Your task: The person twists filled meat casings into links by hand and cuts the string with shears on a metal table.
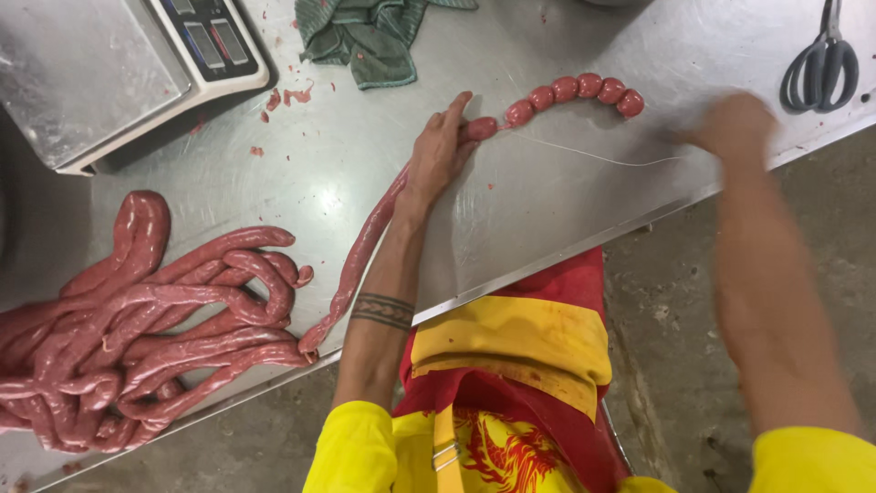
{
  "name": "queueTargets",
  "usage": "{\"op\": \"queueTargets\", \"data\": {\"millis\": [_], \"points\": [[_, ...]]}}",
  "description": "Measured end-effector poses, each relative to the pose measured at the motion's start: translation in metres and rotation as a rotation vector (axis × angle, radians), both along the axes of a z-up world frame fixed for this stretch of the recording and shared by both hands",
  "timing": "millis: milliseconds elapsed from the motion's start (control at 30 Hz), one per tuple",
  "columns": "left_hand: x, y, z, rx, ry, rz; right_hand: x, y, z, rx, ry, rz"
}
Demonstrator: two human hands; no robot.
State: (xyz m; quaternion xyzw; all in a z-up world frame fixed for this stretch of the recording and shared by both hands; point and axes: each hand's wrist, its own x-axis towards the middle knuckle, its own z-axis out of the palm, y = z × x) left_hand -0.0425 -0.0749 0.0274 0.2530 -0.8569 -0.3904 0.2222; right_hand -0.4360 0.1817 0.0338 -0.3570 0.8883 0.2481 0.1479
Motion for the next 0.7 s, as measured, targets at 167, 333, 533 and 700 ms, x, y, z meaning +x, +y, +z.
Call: {"op": "queueTargets", "data": {"millis": [167,333,533,700], "points": [[-0.004,0.001,-0.008,0.159,-0.011,0.155,0.26,-0.181,0.007,-0.47,-0.332,0.402],[-0.008,-0.001,0.0,0.132,0.085,0.267,0.308,0.051,0.01,-0.778,-1.068,0.003],[-0.015,0.003,0.002,0.236,0.053,0.38,0.23,0.415,0.054,-0.353,-0.622,-0.666],[0.006,0.015,0.002,-0.572,-0.165,-0.185,0.263,0.464,0.066,-1.133,-1.324,-1.023]]}}
